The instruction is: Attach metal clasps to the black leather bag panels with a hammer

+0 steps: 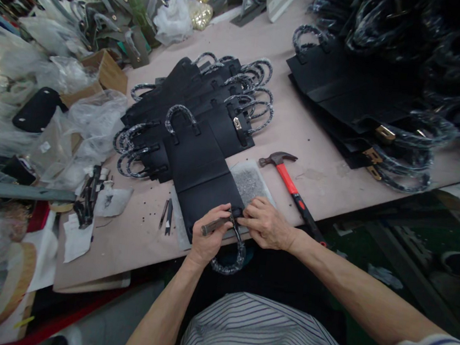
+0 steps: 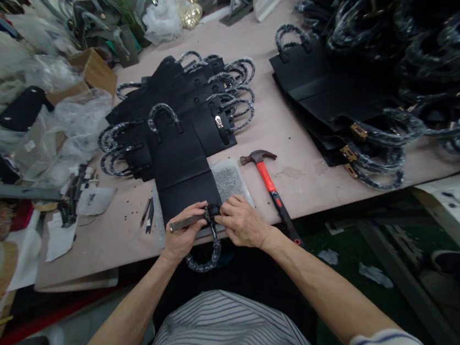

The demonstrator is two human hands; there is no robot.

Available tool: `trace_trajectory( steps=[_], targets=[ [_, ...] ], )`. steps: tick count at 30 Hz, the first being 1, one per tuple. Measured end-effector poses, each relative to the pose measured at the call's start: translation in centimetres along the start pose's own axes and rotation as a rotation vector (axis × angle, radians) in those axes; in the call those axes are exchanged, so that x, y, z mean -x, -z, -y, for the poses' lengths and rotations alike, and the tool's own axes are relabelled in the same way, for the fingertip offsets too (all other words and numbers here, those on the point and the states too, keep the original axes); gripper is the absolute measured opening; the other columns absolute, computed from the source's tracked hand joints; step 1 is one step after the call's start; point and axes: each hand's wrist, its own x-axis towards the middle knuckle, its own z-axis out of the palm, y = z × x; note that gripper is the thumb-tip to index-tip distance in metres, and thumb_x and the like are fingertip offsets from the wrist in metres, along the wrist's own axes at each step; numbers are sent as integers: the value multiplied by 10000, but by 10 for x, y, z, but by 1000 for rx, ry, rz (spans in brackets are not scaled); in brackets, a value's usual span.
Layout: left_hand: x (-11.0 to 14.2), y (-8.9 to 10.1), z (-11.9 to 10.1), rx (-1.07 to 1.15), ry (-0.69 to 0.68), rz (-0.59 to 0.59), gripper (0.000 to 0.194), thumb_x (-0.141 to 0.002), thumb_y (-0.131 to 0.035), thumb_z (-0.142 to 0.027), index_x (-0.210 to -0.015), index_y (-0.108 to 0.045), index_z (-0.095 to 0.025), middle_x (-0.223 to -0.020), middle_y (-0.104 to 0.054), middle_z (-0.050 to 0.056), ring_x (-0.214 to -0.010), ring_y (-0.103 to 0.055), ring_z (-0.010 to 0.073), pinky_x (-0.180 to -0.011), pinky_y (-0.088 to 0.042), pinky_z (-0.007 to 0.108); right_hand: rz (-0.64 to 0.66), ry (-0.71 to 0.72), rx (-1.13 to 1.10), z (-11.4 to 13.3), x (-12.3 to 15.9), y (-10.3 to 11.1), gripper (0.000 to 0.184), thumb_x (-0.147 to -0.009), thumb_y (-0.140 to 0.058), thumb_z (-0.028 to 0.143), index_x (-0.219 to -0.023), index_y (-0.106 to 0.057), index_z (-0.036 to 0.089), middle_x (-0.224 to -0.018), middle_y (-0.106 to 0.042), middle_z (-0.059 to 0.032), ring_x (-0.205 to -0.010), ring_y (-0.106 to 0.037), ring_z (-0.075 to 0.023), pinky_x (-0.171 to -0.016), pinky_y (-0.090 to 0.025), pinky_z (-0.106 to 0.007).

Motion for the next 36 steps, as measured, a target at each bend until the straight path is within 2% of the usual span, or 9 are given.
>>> trace_trajectory(
  steps=[13,22,26,29,31,32,34,36],
  targets=[
    [-4,-4,-2,-69,6,21,141,-871,-728,-226,-1009,-741,-200,-1186,-747,109,-1123,-708,250,-1030,-567,463,-18,1,-20,-1,0,0,287,-832,-533,140,-1055,-708,187,-902,-569,-75,-878,-431,-235,-847,-367,-426],
    [-4,-16,1,-213,-80,-67,108,-884,-706,-227,-987,-713,-193,-1105,-768,97,-1052,-738,234,-987,-602,451,-49,-13,-50,-1,1,-1,273,-827,-543,141,-1028,-720,192,-882,-572,-76,-886,-455,-240,-831,-391,-425],
    [0,-16,1,-239,-113,-44,83,-897,-684,-204,-975,-708,-191,-1130,-760,105,-1059,-734,237,-984,-604,454,-209,-110,-271,-1,-3,2,227,-867,-525,135,-993,-706,190,-900,-621,-69,-878,-545,-214,-818,-441,-388],
    [2,-16,-1,-270,-145,-55,87,-901,-672,-184,-983,-699,-191,-1145,-750,109,-1098,-717,243,-1001,-592,463,-331,-333,-384,-2,-16,7,171,-893,-549,183,-987,-692,175,-911,-654,-72,-864,-609,-195,-780,-485,-336],
    [2,-17,-2,-319,-169,-52,85,-907,-658,-169,-981,-697,-190,-1151,-740,110,-1146,-693,249,-1023,-575,473,-277,-511,-307,-4,-29,11,111,-879,-590,210,-890,-696,179,-859,-665,-64,-806,-622,-190,-736,-485,-317],
    [3,-17,-3,-346,-181,-50,87,-910,-652,-163,-981,-696,-189,-1150,-735,111,-1157,-684,250,-1027,-571,473,-195,-580,-235,-4,-36,13,99,-872,-610,226,-842,-696,186,-844,-675,-60,-784,-626,-190,-719,-479,-313],
    [3,-17,-3,-388,-202,-49,93,-911,-647,-159,-987,-693,-189,-1127,-730,109,-1139,-686,244,-1009,-577,463,5,-657,-93,-6,-50,18,102,-856,-650,268,-799,-700,201,-843,-706,-57,-775,-641,-200,-688,-463,-310],
    [4,-16,-2,-401,-218,-56,97,-913,-646,-164,-997,-688,-191,-1095,-730,103,-1096,-697,237,-980,-589,451,146,-682,-10,-7,-61,21,102,-835,-685,308,-803,-708,214,-839,-731,-55,-783,-661,-216,-657,-448,-306]
  ],
)
